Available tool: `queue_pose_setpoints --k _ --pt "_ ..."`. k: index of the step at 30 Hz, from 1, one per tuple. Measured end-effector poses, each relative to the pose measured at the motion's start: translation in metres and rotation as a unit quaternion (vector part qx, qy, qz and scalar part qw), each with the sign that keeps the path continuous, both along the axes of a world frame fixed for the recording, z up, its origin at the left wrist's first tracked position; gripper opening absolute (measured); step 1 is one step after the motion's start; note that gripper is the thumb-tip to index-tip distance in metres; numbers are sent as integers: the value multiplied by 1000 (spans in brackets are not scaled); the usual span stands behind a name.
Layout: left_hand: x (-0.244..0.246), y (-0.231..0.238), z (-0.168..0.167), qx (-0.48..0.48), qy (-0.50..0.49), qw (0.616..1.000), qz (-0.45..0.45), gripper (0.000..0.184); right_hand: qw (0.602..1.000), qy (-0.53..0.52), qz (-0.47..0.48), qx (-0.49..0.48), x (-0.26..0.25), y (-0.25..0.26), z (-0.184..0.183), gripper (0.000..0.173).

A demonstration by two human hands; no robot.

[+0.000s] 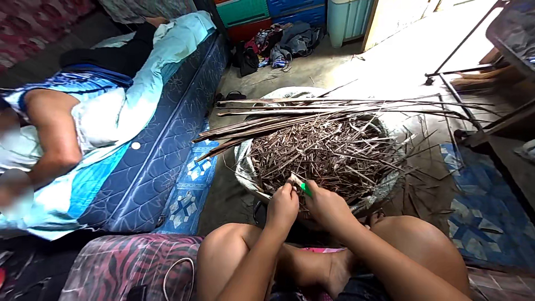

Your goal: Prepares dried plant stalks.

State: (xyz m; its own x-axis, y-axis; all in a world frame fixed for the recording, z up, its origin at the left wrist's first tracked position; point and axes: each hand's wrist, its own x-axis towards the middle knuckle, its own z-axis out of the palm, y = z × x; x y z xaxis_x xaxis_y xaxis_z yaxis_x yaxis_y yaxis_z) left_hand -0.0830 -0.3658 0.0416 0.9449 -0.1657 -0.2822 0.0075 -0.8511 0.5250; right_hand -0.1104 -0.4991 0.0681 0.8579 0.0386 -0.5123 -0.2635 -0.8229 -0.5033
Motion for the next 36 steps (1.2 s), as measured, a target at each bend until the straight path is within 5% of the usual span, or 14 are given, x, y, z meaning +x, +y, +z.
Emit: queue_pose_setpoints --k 13,21,36 --pt "-8 -4 -2 34 -8 999 -14 43 996 15 -25 -80 5 11 -13 40" --pt "-5 -1 0 19 -16 1000 12 40 998 51 3 25 -9 9 5 36" --pt "-8 -9 -6 9 -10 1000 -18 43 995 -10 -30 -91 13 9 -20 38"
